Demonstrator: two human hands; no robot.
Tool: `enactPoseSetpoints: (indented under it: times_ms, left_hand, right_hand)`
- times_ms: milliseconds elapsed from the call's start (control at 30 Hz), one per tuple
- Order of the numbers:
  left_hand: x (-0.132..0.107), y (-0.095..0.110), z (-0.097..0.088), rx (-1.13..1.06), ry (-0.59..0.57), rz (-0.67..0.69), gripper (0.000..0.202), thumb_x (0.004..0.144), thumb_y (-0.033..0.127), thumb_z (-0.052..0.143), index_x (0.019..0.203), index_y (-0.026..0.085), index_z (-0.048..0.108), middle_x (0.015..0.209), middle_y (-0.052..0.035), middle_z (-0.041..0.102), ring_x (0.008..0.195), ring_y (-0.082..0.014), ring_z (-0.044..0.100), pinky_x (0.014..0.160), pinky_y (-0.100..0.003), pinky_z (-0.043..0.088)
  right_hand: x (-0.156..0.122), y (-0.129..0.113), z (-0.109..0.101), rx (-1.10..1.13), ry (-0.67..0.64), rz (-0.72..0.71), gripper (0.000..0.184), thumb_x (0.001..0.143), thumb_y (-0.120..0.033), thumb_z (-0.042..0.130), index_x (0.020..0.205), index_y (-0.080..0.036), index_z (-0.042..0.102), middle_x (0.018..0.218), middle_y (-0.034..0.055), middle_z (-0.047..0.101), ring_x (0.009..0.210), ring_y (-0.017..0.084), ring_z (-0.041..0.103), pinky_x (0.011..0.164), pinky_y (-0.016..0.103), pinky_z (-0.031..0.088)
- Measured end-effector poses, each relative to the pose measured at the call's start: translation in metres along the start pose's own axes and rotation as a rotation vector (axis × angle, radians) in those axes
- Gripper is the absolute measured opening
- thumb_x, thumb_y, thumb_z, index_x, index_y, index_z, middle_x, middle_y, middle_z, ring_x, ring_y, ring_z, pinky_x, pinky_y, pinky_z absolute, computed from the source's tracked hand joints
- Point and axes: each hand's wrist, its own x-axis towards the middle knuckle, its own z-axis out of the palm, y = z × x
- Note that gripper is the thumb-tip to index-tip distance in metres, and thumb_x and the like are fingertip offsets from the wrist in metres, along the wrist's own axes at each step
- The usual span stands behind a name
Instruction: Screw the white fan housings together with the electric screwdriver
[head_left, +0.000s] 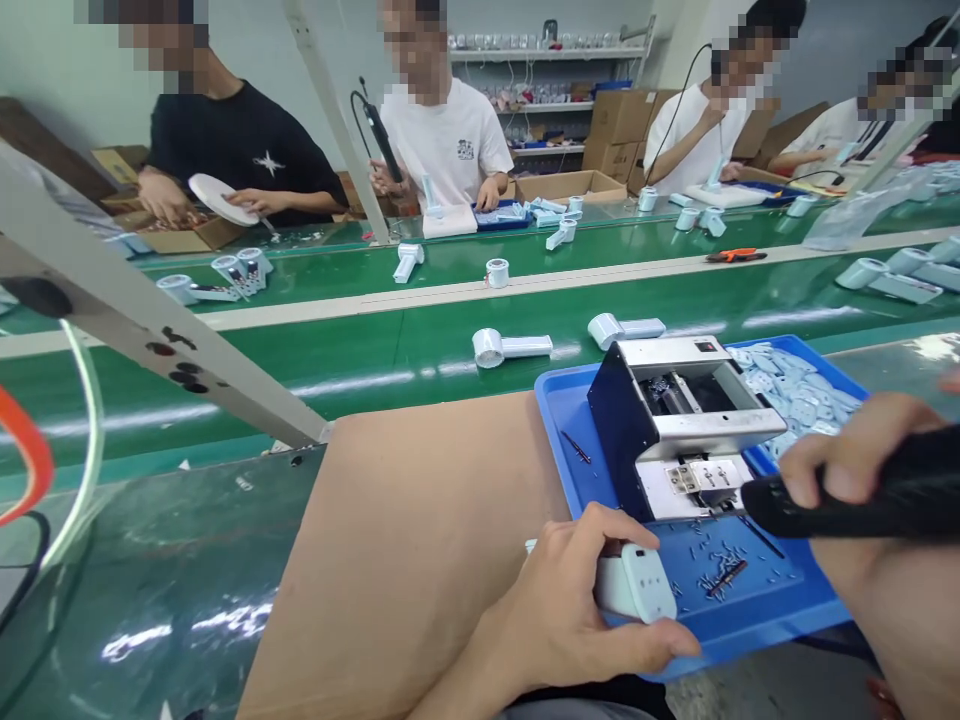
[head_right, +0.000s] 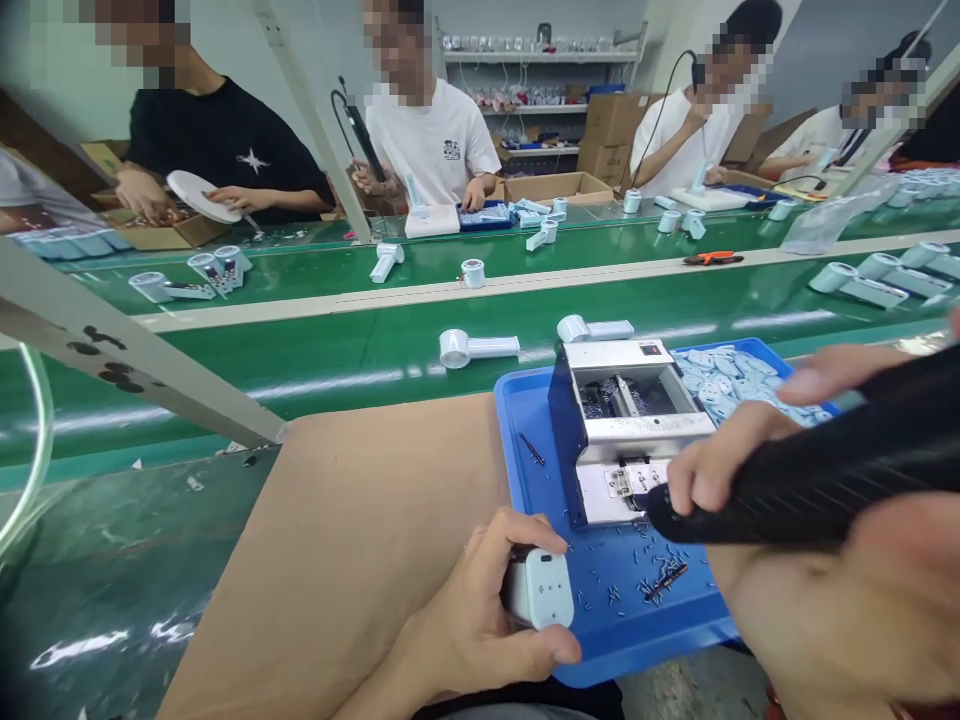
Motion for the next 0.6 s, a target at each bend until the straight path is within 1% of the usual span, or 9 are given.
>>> enactPoseSetpoints:
  times_ms: [67,100,133,167,200,267,333,467,600]
  left_hand:
    - [-0.002,-0.003,-0.001,0.009,-0.012,-0.011,0.098,0.084,0.109,0.065,0.135,0.027,0.076,0.114,-0.0125,0.08,0.105,-0.0337,0.072,0.096,-0.045,0.056]
    - [-0.003,-0.004,-0.002,0.007,-0.019,-0.013,0.097,0.085,0.109,0.066,0.136,0.027,0.075,0.12,-0.0137,0.08,0.109,-0.0349,0.071,0.098,-0.046,0.057]
    - [-0.003,-0.005,-0.003,0.005,-0.025,-0.012,0.096,0.086,0.108,0.065,0.138,0.028,0.075,0.125,-0.0143,0.08,0.111,-0.0354,0.071,0.099,-0.047,0.057]
    - [-0.003,-0.006,-0.003,0.001,-0.027,-0.01,0.096,0.086,0.108,0.065,0.138,0.028,0.075,0.125,-0.0145,0.08,0.11,-0.0354,0.071,0.099,-0.048,0.057]
    - [-0.003,-0.006,-0.002,-0.002,-0.028,-0.009,0.096,0.086,0.109,0.065,0.138,0.028,0.075,0.124,-0.0143,0.08,0.109,-0.0354,0.07,0.098,-0.048,0.058]
    - [-0.004,-0.007,-0.001,-0.009,-0.028,-0.008,0.096,0.085,0.109,0.066,0.137,0.029,0.075,0.121,-0.0137,0.08,0.108,-0.0354,0.07,0.096,-0.047,0.059]
    - [-0.004,-0.008,0.0,-0.013,-0.021,-0.004,0.094,0.084,0.109,0.068,0.137,0.03,0.074,0.121,-0.0129,0.08,0.107,-0.035,0.07,0.095,-0.047,0.058]
    - [-0.004,-0.012,0.0,-0.015,-0.006,0.023,0.092,0.084,0.108,0.068,0.135,0.032,0.073,0.119,-0.0117,0.078,0.105,-0.034,0.07,0.093,-0.045,0.056]
    - [-0.005,-0.015,-0.001,-0.023,-0.006,0.039,0.09,0.088,0.107,0.065,0.135,0.032,0.072,0.119,-0.0116,0.078,0.099,-0.0308,0.069,0.084,-0.039,0.052]
  right_hand:
    - [0.002,0.007,0.009,-0.016,-0.07,-0.142,0.045,0.1,-0.072,0.098,0.139,-0.058,0.081,0.118,0.0018,0.054,0.051,0.013,0.051,0.034,0.034,0.045]
    - [0.001,0.012,0.011,-0.026,-0.091,-0.201,0.043,0.107,-0.067,0.093,0.147,-0.057,0.077,0.116,0.0014,0.058,0.052,0.015,0.055,0.035,0.033,0.046]
    - [0.001,0.017,0.013,-0.038,-0.101,-0.247,0.041,0.113,-0.061,0.088,0.151,-0.054,0.075,0.115,0.0014,0.06,0.052,0.015,0.058,0.035,0.032,0.047]
    - [-0.001,0.022,0.013,-0.035,-0.106,-0.265,0.038,0.116,-0.055,0.085,0.152,-0.049,0.076,0.115,0.0019,0.061,0.052,0.015,0.059,0.036,0.031,0.048]
    - [-0.002,0.026,0.012,-0.036,-0.109,-0.256,0.038,0.116,-0.053,0.084,0.152,-0.045,0.075,0.115,0.0022,0.062,0.052,0.015,0.06,0.036,0.031,0.049]
    - [-0.005,0.031,0.009,-0.041,-0.078,-0.219,0.04,0.114,-0.053,0.086,0.149,-0.038,0.072,0.112,0.0022,0.062,0.053,0.016,0.059,0.038,0.031,0.05]
    - [-0.006,0.031,0.008,-0.05,-0.032,-0.181,0.046,0.107,-0.056,0.09,0.141,-0.035,0.068,0.108,0.0017,0.063,0.055,0.019,0.06,0.039,0.031,0.051]
    - [-0.009,0.027,0.009,-0.058,0.035,-0.11,0.051,0.099,-0.058,0.094,0.135,-0.035,0.066,0.106,0.0023,0.064,0.062,0.024,0.065,0.043,0.033,0.054]
    - [-0.012,0.026,0.008,-0.034,0.003,-0.102,0.049,0.1,-0.059,0.094,0.135,-0.037,0.068,0.107,0.0027,0.064,0.062,0.024,0.065,0.042,0.034,0.053]
